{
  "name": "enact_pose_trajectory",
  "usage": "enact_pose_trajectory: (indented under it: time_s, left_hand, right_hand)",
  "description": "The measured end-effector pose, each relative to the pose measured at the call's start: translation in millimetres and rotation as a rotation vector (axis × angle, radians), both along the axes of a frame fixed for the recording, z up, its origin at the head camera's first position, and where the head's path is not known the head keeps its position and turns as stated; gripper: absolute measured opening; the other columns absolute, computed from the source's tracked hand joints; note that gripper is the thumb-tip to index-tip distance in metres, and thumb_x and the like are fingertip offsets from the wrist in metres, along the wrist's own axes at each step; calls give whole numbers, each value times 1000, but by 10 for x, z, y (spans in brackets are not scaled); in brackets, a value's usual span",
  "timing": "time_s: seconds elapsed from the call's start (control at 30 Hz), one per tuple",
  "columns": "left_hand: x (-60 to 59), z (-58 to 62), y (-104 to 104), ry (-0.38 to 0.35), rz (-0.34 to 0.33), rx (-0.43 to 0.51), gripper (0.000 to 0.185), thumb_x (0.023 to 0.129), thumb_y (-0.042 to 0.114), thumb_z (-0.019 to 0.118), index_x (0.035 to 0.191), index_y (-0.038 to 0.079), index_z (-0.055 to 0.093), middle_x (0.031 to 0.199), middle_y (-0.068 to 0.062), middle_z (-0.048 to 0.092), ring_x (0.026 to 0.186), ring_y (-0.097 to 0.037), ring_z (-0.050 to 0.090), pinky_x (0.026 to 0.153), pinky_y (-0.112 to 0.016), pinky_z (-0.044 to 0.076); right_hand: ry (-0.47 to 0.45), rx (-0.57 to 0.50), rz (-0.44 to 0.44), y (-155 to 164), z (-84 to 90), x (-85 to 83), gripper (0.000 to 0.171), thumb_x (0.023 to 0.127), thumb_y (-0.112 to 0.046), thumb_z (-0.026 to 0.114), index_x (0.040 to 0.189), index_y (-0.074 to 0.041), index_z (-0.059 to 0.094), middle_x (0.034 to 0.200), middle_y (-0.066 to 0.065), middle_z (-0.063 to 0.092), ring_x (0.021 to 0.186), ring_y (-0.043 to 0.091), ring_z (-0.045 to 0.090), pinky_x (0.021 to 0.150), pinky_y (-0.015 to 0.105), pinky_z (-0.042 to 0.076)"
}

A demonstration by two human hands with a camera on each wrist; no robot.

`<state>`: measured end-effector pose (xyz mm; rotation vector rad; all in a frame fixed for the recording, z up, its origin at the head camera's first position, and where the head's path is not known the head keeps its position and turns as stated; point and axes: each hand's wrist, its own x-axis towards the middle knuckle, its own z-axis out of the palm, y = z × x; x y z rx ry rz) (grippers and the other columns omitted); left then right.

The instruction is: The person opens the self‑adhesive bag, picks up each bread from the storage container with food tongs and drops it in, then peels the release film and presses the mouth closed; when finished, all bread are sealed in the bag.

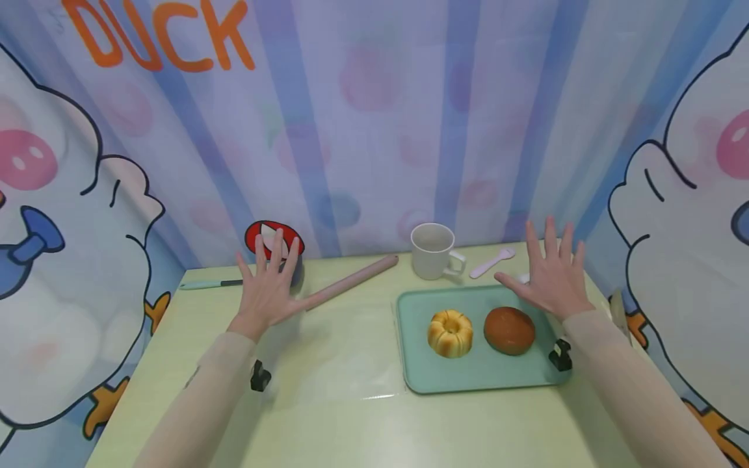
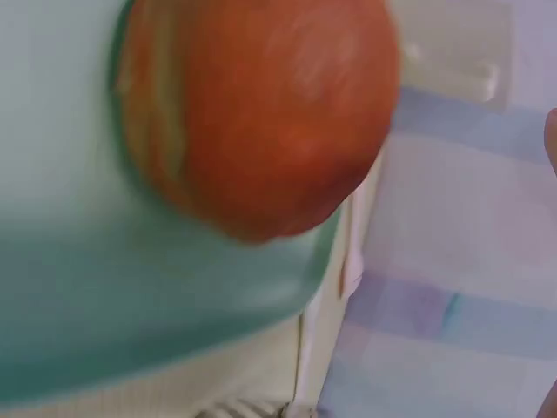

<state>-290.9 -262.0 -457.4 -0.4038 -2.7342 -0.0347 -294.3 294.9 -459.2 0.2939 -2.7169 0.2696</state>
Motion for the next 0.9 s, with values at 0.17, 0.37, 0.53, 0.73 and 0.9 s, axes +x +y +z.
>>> enact_pose_trajectory:
  time_s: [0.17,0.37,0.53,0.73,0.9]
  left_hand:
    - [96,36,-33,-13,-10,42,115,84,81,62,171,22,13,177,-12,-7,159,-51,-8,113,-86,0]
    - [293,138,40,36,-130,177,101,90,59,72,169,21,23,176,-17,12,158,-52,12,117,-80,18]
    - [470,122,177,160,-281,300,78,99,56,64,160,12,45,165,-20,41,141,-44,52,96,-60,56]
    - [649,-48,477,122,-430,282,53,100,46,68,135,7,70,135,-14,69,119,-32,69,86,-49,61]
    - [750,-332,713,-108,-438,202,41,95,35,78,126,9,73,127,-9,72,118,-27,69,97,-44,58]
  right_hand:
    - [-38,-147,160,-238,88,74,110,93,-59,70,170,-9,8,172,32,6,156,58,-1,119,78,14]
    - [-2,-273,390,-763,204,279,93,95,-36,77,165,-2,27,169,27,26,157,49,20,121,69,24]
    - [63,-325,556,-1231,224,476,80,92,-22,81,157,2,42,160,23,45,148,43,40,116,63,38]
    - [0,-308,631,-1662,116,633,69,95,-24,80,152,0,50,152,20,55,141,39,51,112,57,45]
    - [-99,-278,651,-1930,-65,678,56,95,-20,80,144,0,59,142,17,64,133,36,59,109,54,50]
